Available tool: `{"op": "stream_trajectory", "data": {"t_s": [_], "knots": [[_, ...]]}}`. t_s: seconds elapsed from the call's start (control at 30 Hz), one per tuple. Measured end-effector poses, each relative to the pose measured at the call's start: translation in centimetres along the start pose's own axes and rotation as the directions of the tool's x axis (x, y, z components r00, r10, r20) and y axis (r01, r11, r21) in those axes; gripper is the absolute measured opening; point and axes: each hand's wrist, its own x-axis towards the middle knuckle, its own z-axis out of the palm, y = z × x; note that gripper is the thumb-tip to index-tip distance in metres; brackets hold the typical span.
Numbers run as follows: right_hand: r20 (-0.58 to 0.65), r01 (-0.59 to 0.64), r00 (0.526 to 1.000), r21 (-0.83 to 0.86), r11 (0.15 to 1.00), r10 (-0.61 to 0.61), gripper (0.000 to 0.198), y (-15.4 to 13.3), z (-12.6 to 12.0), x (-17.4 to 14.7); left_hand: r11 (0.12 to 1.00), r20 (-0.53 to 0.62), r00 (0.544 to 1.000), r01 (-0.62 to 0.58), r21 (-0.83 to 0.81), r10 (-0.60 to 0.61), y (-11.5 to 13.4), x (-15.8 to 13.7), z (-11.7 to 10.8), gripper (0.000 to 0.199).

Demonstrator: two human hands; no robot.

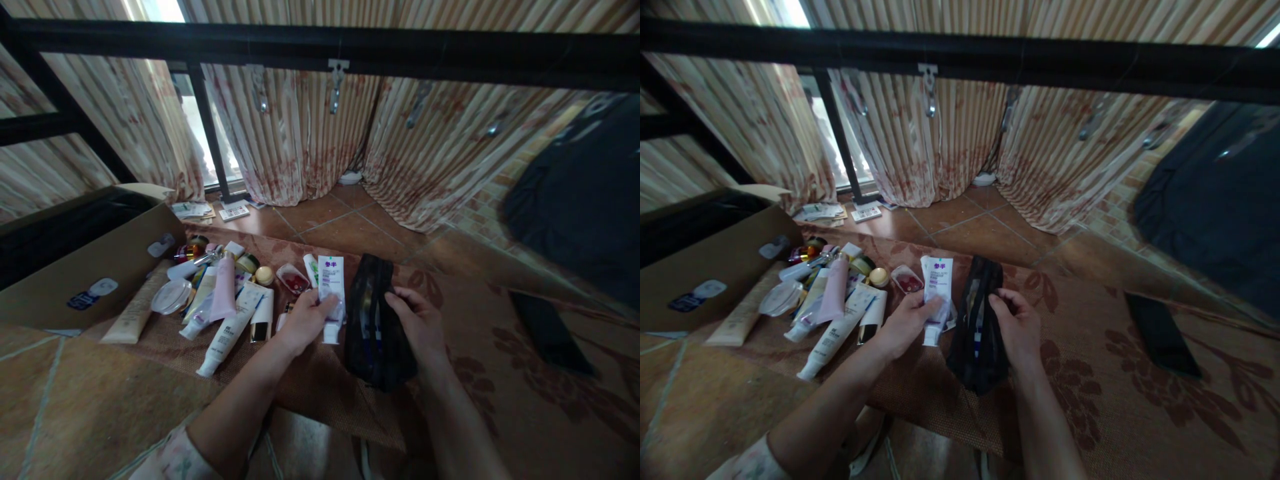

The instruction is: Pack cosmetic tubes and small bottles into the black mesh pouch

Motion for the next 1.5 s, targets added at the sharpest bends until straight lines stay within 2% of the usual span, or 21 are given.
{"op": "stream_trajectory", "data": {"t_s": [0.1, 0.2, 0.3, 0.47, 0.67, 0.87, 1.07, 1.27, 1.5], "knots": [[-0.001, 0.008, 1.0, -0.001, 1.0, -0.008, 0.033, 0.1, -0.1, 0.0, 0.98, -0.03, 0.996, 0.079, -0.183, -0.086, 0.0, 0.1, 0.1, 0.035], [0.008, 0.007, 1.0, -0.01, 1.0, -0.007, 0.034, 0.2, -0.1, 0.0, 0.957, -0.036, 0.991, 0.114, -0.268, -0.128, 0.1, 0.1, 0.2, 0.039], [0.019, 0.008, 1.0, -0.006, 1.0, -0.008, 0.034, 0.1, -0.1, 0.0, 0.96, -0.039, 0.992, 0.106, -0.257, -0.12, 0.2, 0.0, 0.2, 0.039], [-0.003, 0.012, 1.0, -0.006, 1.0, -0.012, 0.033, -0.1, 0.0, -0.1, 0.977, -0.027, 0.999, 0.032, -0.211, -0.038, -0.2, 0.2, 0.1, 0.04], [-0.011, 0.006, 1.0, 0.008, 1.0, -0.006, 0.034, 0.1, 0.0, 0.0, 0.99, -0.009, 1.0, 0.015, -0.138, -0.016, -0.5, 0.3, -0.1, 0.041], [-0.006, 0.062, 0.998, -0.036, 0.997, -0.062, 0.036, 0.0, 0.0, -0.1, 0.993, 0.018, 1.0, 0.017, -0.114, -0.015, 0.2, -0.1, 0.3, 0.042], [0.005, 0.035, 0.999, -0.01, 0.999, -0.035, 0.033, -0.2, 0.1, -0.2, 0.991, 0.056, 0.998, 0.036, -0.127, -0.029, 0.3, -0.2, 0.2, 0.035], [-0.023, 0.1, 0.995, -0.074, 0.992, -0.102, 0.038, -0.2, 0.1, -0.2, 0.99, 0.031, 0.999, 0.04, -0.137, -0.036, 0.5, -0.2, 0.2, 0.03], [-0.016, 0.06, 0.998, -0.038, 0.998, -0.06, 0.035, -0.1, 0.1, -0.1, 0.984, 0.008, 0.997, 0.079, -0.161, -0.079, 1.3, -0.7, 0.7, 0.035]]}}
